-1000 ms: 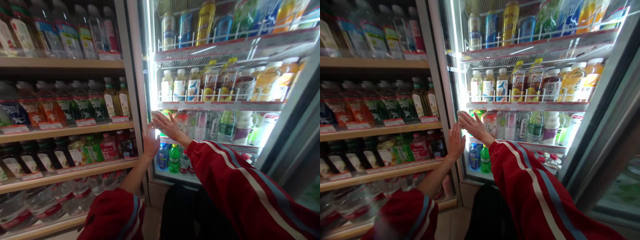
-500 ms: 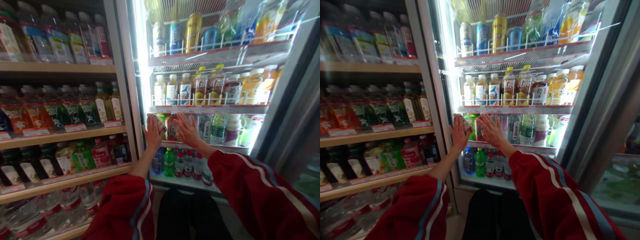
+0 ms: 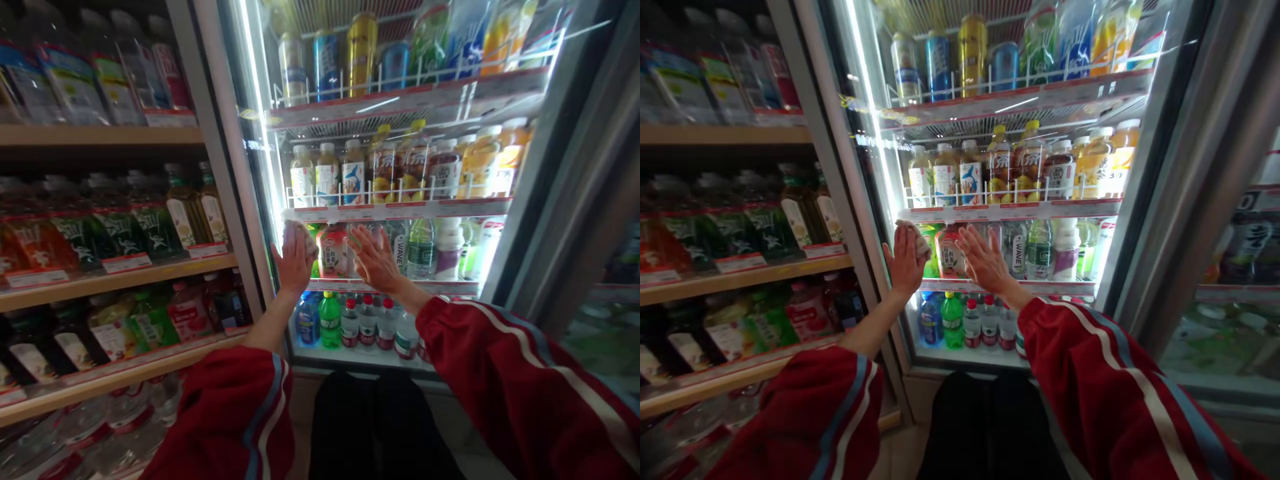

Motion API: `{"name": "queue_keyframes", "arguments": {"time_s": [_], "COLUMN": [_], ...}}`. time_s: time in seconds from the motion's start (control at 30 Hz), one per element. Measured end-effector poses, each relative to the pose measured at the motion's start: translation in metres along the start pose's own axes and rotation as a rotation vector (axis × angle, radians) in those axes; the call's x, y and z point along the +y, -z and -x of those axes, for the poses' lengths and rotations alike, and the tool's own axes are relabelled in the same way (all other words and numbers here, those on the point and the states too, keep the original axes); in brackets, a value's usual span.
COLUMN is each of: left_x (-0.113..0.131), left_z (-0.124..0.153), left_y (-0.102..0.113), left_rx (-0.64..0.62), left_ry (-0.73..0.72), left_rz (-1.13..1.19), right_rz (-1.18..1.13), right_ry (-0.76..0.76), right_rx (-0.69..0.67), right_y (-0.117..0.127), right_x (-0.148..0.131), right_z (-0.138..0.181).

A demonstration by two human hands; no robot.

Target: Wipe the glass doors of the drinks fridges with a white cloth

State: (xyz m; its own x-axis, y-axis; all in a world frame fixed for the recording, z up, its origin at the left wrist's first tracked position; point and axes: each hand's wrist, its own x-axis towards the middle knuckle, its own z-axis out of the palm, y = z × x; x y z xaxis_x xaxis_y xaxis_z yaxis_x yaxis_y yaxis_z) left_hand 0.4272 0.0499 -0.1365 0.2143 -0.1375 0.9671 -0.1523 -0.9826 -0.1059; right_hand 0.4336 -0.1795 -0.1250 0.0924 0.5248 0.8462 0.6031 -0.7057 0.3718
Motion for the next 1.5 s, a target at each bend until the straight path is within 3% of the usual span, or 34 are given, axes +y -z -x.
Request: {"name": "queue_keyframes", "arguments": {"time_s": [0.17,0.23,0.43,0.6,0.73,0.8,0.93,1.0,1.2,1.27,1.5], "left_x": [0.023,0.023,0.011,0.034,0.046,0.045,0.043,0.050,0.081,0.083,0.080], "left_z": [0.021,0.019,-0.022,-0.010,0.004,-0.003,-0.033,-0.040,-0.018,-0.018,-0.059], "left_y": [0.001,0.002,0.004,0.000,-0.004,-0.002,0.003,0.003,-0.009,-0.010,-0.004], "left_rx": [-0.115,-0.148,-0.039,-0.155,-0.137,-0.135,-0.141,-0.135,-0.129,-0.144,-0.162], "left_ry": [-0.361,-0.427,-0.124,-0.358,-0.540,-0.542,-0.323,-0.294,-0.625,-0.674,-0.380], "left_rz": [0.034,0.043,0.009,0.041,0.046,0.051,0.051,0.056,0.083,0.093,0.077], "right_rz": [0.032,0.051,0.043,0.063,0.097,0.093,0.075,0.089,0.116,0.120,0.113], "right_ry": [0.002,0.005,-0.052,-0.083,-0.083,-0.100,-0.122,-0.125,-0.145,-0.163,-0.239], "right_rx": [-0.043,-0.032,-0.023,0.009,0.037,0.032,0.048,0.067,0.069,0.059,0.054], "right_y": [0.003,0.005,0.011,0.014,0.017,0.019,0.025,0.028,0.037,0.040,0.048], "right_x": [-0.001,0.001,0.015,0.019,0.022,0.026,0.036,0.040,0.047,0.049,0.060], "right_z": [0.008,0.009,0.010,0.015,0.020,0.023,0.026,0.028,0.036,0.039,0.046]}}
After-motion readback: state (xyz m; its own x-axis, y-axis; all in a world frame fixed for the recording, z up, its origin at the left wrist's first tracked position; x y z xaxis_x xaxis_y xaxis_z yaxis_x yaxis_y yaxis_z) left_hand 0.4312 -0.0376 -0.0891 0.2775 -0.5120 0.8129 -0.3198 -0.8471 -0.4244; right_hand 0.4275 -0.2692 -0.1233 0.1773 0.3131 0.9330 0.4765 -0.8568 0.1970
